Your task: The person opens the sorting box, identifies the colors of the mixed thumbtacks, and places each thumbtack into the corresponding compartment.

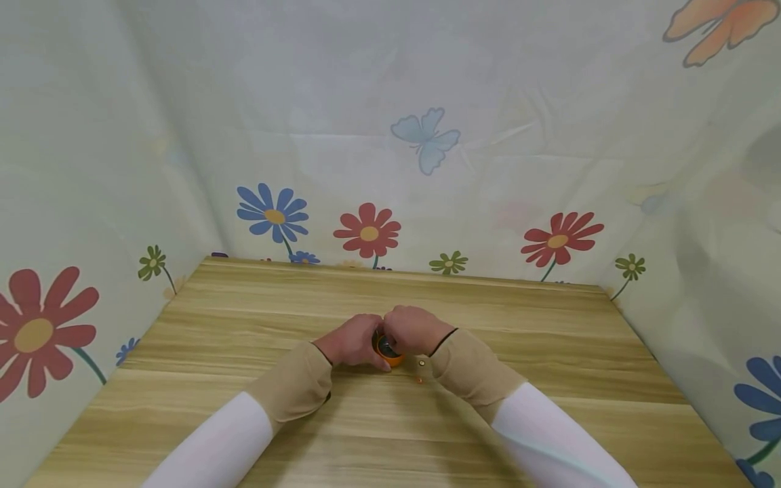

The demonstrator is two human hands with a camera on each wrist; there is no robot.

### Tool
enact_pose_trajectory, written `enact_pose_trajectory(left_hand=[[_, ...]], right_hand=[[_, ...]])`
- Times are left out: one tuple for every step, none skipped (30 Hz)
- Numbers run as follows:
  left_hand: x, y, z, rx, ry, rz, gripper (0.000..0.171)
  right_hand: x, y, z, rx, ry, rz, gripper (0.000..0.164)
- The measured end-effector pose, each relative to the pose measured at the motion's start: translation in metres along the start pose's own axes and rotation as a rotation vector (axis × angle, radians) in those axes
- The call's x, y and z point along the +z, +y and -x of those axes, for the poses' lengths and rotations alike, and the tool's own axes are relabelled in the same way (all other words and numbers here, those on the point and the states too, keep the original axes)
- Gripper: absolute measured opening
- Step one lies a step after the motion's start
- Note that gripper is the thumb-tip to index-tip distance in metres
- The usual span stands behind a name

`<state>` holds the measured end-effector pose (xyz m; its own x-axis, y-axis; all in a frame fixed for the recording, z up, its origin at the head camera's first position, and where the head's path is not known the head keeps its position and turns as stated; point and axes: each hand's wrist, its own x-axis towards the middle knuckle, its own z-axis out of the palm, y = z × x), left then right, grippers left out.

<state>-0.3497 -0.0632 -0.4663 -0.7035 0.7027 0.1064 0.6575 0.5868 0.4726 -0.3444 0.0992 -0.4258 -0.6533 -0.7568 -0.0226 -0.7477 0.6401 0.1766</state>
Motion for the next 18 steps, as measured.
enact_pose_trajectory(left_hand=[[0.0, 0.0, 0.0, 0.003, 0.002, 0.004, 0.051], [0.001, -0.001, 0.0, 0.003, 0.004, 0.006, 0.052], [0.001, -0.001, -0.001, 0.002, 0.004, 0.008, 0.052], [0.002, -0.002, -0.001, 0.001, 0.006, 0.009, 0.052], [0.002, -0.002, -0.001, -0.001, 0.007, 0.009, 0.052], [0.003, -0.003, -0.002, -0.004, 0.007, 0.009, 0.052], [0.003, -0.004, -0.002, -0.007, 0.007, 0.01, 0.052], [0.004, -0.004, -0.002, -0.009, 0.008, 0.007, 0.052], [0.004, -0.004, -0.002, -0.009, 0.008, 0.008, 0.052], [0.004, -0.005, -0.002, -0.009, 0.009, 0.007, 0.052], [0.004, -0.004, -0.002, -0.01, 0.008, 0.006, 0.051], [0.004, -0.004, -0.002, -0.009, 0.007, 0.006, 0.051], [0.004, -0.004, -0.002, -0.005, 0.008, 0.005, 0.051], [0.003, -0.004, -0.002, -0.003, 0.006, 0.003, 0.051], [0.003, -0.004, -0.002, -0.003, 0.003, 0.002, 0.051], [0.003, -0.003, -0.002, -0.002, 0.003, 0.002, 0.051], [0.003, -0.003, -0.002, -0.003, 0.0, 0.002, 0.051], [0.003, -0.003, -0.002, -0.003, 0.001, 0.001, 0.051]], right_hand=[[0.0, 0.0, 0.0, 0.002, -0.001, 0.0, 0.028], [0.0, 0.0, 0.0, 0.003, -0.001, -0.001, 0.029], [0.0, 0.0, 0.0, 0.005, -0.003, -0.003, 0.029], [0.0, 0.0, -0.001, 0.003, -0.002, -0.005, 0.029], [0.0, 0.0, -0.001, 0.002, -0.002, -0.004, 0.03], [-0.001, 0.0, -0.001, 0.001, 0.0, -0.006, 0.03], [-0.001, 0.0, -0.001, -0.001, 0.001, -0.011, 0.03], [-0.001, 0.0, -0.001, -0.003, 0.0, -0.014, 0.03], [-0.002, 0.0, -0.001, -0.007, 0.001, -0.019, 0.031], [-0.003, 0.0, 0.0, -0.013, 0.002, -0.026, 0.031], [-0.004, 0.0, 0.0, -0.018, 0.002, -0.034, 0.031], [-0.006, 0.0, 0.001, -0.026, 0.003, -0.049, 0.031], [-0.007, 0.0, 0.001, -0.029, 0.002, -0.065, 0.031], [-0.008, 0.001, 0.001, -0.034, 0.002, -0.082, 0.031], [-0.01, 0.001, 0.002, -0.039, 0.004, -0.105, 0.03], [-0.011, 0.002, 0.003, -0.045, 0.005, -0.134, 0.029], [-0.013, 0.003, 0.003, -0.047, 0.006, -0.163, 0.027], [-0.014, 0.004, 0.004, -0.053, 0.011, -0.194, 0.025]])
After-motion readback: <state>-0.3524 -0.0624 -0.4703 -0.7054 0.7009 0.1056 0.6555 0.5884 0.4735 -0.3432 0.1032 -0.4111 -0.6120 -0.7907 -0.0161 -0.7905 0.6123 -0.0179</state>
